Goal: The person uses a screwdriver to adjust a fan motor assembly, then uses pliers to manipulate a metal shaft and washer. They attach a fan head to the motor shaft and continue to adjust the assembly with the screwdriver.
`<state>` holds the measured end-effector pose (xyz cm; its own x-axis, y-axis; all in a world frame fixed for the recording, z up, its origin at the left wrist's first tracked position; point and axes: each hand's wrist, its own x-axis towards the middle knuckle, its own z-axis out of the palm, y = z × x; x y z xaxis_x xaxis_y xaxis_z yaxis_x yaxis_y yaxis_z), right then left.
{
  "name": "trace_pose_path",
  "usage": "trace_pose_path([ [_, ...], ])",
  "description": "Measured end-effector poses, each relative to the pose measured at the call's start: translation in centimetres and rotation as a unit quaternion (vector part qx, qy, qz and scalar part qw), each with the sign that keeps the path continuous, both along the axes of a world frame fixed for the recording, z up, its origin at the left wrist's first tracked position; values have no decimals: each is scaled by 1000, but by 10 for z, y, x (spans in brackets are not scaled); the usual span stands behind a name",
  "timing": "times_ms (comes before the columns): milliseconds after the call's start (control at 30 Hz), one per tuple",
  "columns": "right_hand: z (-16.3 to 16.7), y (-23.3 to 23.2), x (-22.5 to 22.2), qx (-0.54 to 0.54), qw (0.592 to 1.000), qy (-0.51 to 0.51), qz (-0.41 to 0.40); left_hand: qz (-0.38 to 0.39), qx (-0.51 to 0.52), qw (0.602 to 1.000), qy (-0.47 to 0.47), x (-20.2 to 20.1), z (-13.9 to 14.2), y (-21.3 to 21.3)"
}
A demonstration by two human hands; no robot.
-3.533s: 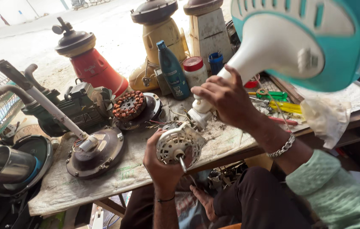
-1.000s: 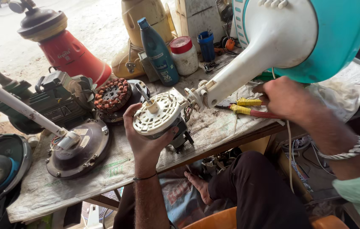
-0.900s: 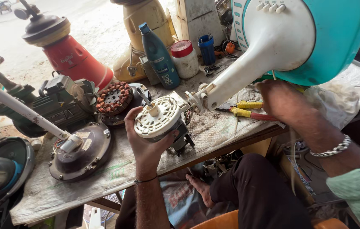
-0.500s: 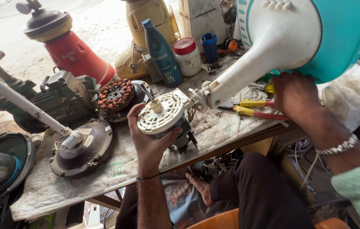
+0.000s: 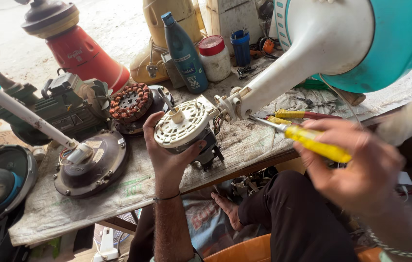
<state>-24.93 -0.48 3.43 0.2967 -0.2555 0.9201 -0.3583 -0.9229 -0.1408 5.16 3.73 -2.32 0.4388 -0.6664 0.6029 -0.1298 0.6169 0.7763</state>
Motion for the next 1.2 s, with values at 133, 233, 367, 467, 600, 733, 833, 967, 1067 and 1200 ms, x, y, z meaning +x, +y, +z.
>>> trace_pose_path([
  [133,0,10,13,-41,997,-26,61,-9,14,1000,25,0,1,-1],
  [233,0,11,14,-45,995,-21,85,5,4,1000,4,0,0,0],
  [367,-5,10,20,-47,997,-20,60,-5,2,1000,15,0,-2,1],
  [467,-8,6,22,-61,997,-16,54,-17,6,1000,26,0,-1,-1],
  [600,-11,2,22,-54,997,-41,47,3,1,1000,0,0,-1,-1],
  [733,-10,1,21,-56,997,-44,28,-7,3,1000,13,0,-2,-1],
  [833,-8,2,20,-61,997,-30,27,-2,-3,1000,5,2,-3,-2],
  [967,-6,4,20,-51,998,-17,45,14,0,1000,-6,2,-5,-2],
  [1067,-6,4,21,-21,994,-28,100,-5,0,1000,18,2,-5,-2],
  [1200,-9,8,20,-33,997,-21,70,-29,-10,999,35,1,-4,-3],
])
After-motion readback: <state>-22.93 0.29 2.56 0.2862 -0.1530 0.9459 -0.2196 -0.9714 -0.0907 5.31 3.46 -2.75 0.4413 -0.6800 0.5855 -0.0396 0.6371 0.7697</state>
